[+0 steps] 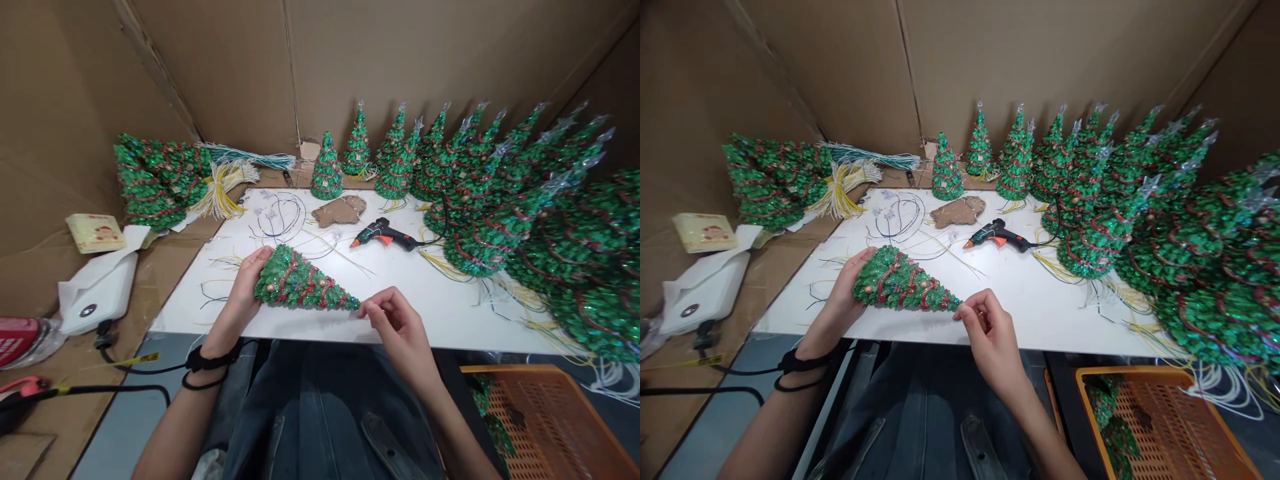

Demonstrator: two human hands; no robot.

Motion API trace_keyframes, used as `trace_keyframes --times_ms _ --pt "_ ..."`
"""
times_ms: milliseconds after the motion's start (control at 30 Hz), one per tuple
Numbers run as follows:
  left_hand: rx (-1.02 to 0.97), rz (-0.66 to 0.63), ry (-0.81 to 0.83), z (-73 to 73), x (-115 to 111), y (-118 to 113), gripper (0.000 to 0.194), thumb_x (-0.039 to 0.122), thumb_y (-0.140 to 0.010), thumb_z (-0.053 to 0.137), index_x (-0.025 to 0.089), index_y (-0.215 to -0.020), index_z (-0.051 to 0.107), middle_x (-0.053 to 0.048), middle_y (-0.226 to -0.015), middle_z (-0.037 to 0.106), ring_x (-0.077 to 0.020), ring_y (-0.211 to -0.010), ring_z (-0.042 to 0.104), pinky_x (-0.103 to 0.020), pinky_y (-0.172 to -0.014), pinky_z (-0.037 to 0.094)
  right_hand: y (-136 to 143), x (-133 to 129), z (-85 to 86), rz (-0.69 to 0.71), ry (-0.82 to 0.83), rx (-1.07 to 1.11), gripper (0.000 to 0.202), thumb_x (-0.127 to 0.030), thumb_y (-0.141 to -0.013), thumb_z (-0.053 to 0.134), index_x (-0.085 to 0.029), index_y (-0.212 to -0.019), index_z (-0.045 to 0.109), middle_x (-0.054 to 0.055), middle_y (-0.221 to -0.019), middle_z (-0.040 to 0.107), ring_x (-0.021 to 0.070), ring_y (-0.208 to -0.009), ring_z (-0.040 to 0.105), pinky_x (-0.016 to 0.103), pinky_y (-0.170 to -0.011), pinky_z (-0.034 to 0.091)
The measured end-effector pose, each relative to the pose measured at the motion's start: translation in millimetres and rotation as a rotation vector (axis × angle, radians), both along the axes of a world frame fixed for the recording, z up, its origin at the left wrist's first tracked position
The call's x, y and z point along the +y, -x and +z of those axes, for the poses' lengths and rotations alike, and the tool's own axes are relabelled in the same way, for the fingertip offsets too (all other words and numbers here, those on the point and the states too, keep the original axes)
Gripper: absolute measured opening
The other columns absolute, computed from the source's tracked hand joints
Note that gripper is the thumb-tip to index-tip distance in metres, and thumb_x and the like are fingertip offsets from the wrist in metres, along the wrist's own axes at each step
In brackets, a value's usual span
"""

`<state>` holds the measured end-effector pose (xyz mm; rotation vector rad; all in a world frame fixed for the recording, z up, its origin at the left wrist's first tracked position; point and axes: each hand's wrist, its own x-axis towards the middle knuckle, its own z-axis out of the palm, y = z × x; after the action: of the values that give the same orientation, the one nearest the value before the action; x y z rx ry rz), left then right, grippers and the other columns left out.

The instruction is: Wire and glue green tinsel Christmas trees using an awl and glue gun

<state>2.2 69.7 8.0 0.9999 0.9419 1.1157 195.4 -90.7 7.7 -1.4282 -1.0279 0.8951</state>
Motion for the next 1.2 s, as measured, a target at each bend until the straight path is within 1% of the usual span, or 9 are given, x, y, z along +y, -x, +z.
trace_keyframes --times_ms 333,533,667,833,867,933,1033,1100,1200 --pt "-0.014 0.000 0.013 0.5 0 0 0.028 0.038 -0.062 0.080 0.017 -0.069 0.064 0.004 -0.061 0.058 -0.0086 -0.052 0.049 -0.018 -0.049 0.039 0 2 -10.8 -0.021 -0.052 0.185 0.029 -0.046 -0.090 0.054 -0.022 -0.076 0.045 -0.006 -0.055 0.051 0.0103 -0.053 0.043 0.024 -0.055 0.033" --pt "-0.019 0.008 0.014 1.8 -1 0 0.029 0.038 -0.061 0.082 0.017 -0.069 0.064 0.004 -0.062 0.060 -0.0088 -0.054 0.051 -0.018 -0.052 0.041 -1 6 -9.0 -0.051 -0.042 0.302 0.033 -0.051 -0.088 0.054 -0.024 -0.077 0.040 -0.012 -0.041 0.041 0.0073 -0.037 0.028 0.021 -0.042 0.019" --pt "-0.018 0.001 0.014 0.8 -1 0 0.029 0.039 -0.062 0.081 0.016 -0.071 0.065 0.004 -0.062 0.059 -0.0088 -0.054 0.051 -0.018 -0.052 0.041 -8 9 0.8 -0.064 -0.005 0.167 0.035 -0.055 -0.091 0.048 -0.024 -0.078 0.040 -0.012 -0.037 0.040 0.0078 -0.035 0.029 0.021 -0.042 0.022" --pt "-0.026 -0.009 0.023 0.8 -1 1 0.030 0.039 -0.063 0.081 0.016 -0.070 0.064 0.004 -0.063 0.059 -0.0087 -0.054 0.050 -0.018 -0.052 0.041 -28 20 10.3 -0.080 0.102 -0.264 0.046 -0.063 -0.092 0.037 -0.023 -0.070 0.043 -0.007 -0.045 0.041 0.0111 -0.045 0.037 0.024 -0.050 0.029" --pt "-0.025 -0.010 0.025 1.1 -2 1 0.030 0.039 -0.063 0.081 0.016 -0.070 0.064 0.004 -0.063 0.059 -0.0088 -0.054 0.050 -0.018 -0.052 0.041 -32 22 10.7 -0.069 0.114 -0.297 0.048 -0.064 -0.093 0.032 -0.023 -0.074 0.048 -0.006 -0.046 0.042 0.0122 -0.047 0.039 0.025 -0.051 0.030" --pt "-0.022 -0.015 0.028 1.5 -2 0 0.031 0.040 -0.063 0.081 0.016 -0.070 0.064 0.003 -0.064 0.060 -0.0091 -0.055 0.051 -0.018 -0.052 0.041 -38 26 10.2 -0.019 0.138 -0.261 0.055 -0.065 -0.094 0.021 -0.023 -0.100 0.056 -0.005 -0.048 0.045 0.0146 -0.049 0.042 0.027 -0.053 0.030" --pt "-0.019 -0.027 0.025 1.8 -3 1 0.031 0.041 -0.064 0.080 0.016 -0.071 0.064 0.003 -0.064 0.060 -0.0099 -0.056 0.052 -0.019 -0.053 0.042 -42 28 8.7 0.028 0.165 -0.132 0.066 -0.064 -0.094 0.008 -0.024 -0.137 0.037 -0.005 -0.051 0.051 0.0172 -0.050 0.044 0.028 -0.053 0.031" --pt "-0.022 -0.027 0.016 1.8 -3 1 0.031 0.041 -0.065 0.080 0.016 -0.071 0.064 0.003 -0.064 0.060 -0.0096 -0.056 0.051 -0.018 -0.053 0.042 -44 27 8.0 0.027 0.170 -0.108 0.061 -0.060 -0.096 0.012 -0.025 -0.141 0.031 -0.004 -0.055 0.055 0.0179 -0.055 0.045 0.029 -0.056 0.033" --pt "-0.030 -0.019 0.016 1.9 -3 1 0.032 0.041 -0.064 0.081 0.015 -0.070 0.063 0.004 -0.063 0.059 -0.0085 -0.055 0.050 -0.018 -0.052 0.041 -45 24 6.3 0.053 0.155 -0.157 0.044 -0.049 -0.096 0.033 -0.026 -0.134 0.036 -0.001 -0.071 0.063 0.0175 -0.068 0.050 0.030 -0.065 0.038"
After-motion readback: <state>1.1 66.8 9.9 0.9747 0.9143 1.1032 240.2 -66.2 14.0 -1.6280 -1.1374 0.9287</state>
